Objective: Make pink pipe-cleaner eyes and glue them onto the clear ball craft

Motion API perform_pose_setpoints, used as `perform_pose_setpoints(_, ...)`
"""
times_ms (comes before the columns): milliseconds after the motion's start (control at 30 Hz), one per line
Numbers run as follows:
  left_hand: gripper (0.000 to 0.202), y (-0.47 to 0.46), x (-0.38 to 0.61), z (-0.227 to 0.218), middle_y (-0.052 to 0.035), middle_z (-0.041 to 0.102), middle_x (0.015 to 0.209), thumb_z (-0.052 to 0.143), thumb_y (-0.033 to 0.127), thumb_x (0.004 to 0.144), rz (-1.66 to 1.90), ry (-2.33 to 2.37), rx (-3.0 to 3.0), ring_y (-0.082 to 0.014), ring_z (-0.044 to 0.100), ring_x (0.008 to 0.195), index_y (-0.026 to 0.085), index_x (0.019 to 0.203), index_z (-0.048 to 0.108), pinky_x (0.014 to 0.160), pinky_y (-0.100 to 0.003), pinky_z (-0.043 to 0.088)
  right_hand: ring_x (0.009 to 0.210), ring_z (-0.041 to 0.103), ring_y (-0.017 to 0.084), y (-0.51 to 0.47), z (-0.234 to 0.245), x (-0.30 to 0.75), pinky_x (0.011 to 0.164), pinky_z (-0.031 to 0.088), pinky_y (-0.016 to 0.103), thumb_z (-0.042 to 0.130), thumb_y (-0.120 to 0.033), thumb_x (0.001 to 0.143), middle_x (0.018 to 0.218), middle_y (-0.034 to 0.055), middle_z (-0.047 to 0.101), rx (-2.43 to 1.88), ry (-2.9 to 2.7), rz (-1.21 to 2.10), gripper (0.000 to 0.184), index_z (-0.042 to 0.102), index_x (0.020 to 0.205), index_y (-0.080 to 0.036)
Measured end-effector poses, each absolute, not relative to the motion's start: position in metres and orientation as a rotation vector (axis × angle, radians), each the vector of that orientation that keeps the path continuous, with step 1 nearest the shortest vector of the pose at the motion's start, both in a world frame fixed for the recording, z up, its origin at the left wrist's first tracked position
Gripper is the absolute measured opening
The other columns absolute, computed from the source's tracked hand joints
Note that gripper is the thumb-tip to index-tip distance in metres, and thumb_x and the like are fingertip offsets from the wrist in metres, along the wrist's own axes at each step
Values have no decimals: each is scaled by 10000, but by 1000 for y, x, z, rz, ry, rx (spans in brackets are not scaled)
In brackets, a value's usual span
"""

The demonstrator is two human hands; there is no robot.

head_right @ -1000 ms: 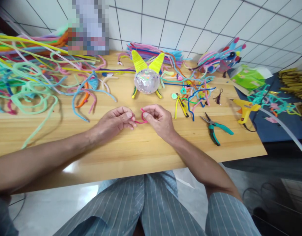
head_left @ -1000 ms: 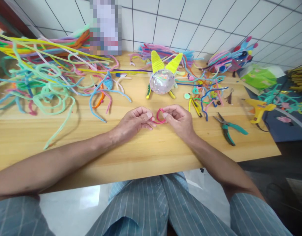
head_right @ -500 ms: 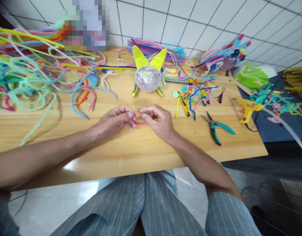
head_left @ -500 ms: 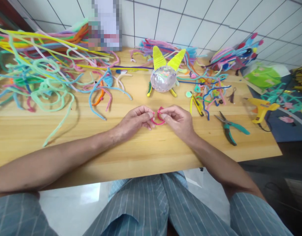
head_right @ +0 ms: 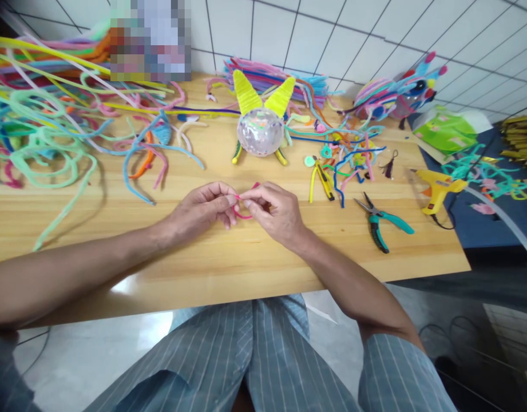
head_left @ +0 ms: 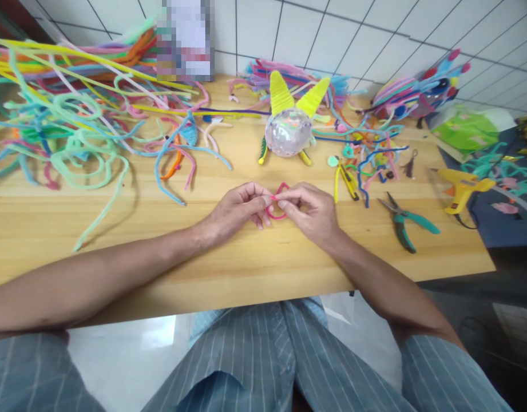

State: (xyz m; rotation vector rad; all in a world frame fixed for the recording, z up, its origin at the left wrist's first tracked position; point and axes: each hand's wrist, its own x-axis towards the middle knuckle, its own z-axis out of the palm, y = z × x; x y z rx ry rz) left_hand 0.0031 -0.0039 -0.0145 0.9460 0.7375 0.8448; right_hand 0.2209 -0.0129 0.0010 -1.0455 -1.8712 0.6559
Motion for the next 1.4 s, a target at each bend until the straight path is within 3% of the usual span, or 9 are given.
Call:
perform_pose_setpoints(500, 449, -5, 4, -15, -17, 827, 862, 987, 498, 855, 870, 697, 974, -140, 790, 681, 154, 995, 735, 684, -258, 657, 641, 630, 129, -13, -4, 223, 601, 479, 278, 726, -117, 972, 825, 10, 774, -957, -1964, 418, 188, 859, 989, -249)
perform_pose_setpoints(1000, 475, -7, 2, -12, -20, 826, 794, 970, 547, 859, 867, 743, 1049, -155, 799, 664, 158, 981, 726, 656, -250, 650, 635, 636, 132, -15, -1, 221, 599, 481, 286, 702, -155, 997, 821, 13, 769, -986, -1987, 396, 175, 852, 984, -245)
perform_pose_setpoints(1233, 395, -4, 2, -11, 7, 770, 714, 989, 445, 818, 871, 773, 1018, -128, 727, 583, 167, 918, 726, 574, -224, 587, 657, 627, 147, -16, -1, 220, 633, 504, 300, 721, -218, 988, 804, 13, 757, -1056, -1964, 515, 138, 852, 961, -250)
perform_pose_setpoints(1300, 348, -3, 3, -8, 9, 759, 709, 986, 385, 798, 880, 791, 972, -114, 694, 553, 167, 890, 731, 534, -208, 546, 652, 606, 146, -16, -1, 220, 639, 503, 303, 757, -293, 988, 783, 6, 740, -1106, -1880, 634, 109, 847, 948, -247)
perform_pose_setpoints(1400, 267, -3, 4, 0, 4, 760, 719, 948, 295, 790, 919, 830, 867, -87, 639, 508, 164, 835, 719, 506, -197, 510, 625, 579, 139, -13, 0, 221, 601, 477, 293, 774, -495, 1006, 764, -6, 722, -1180, -1668, 932, 263, 833, 979, -240)
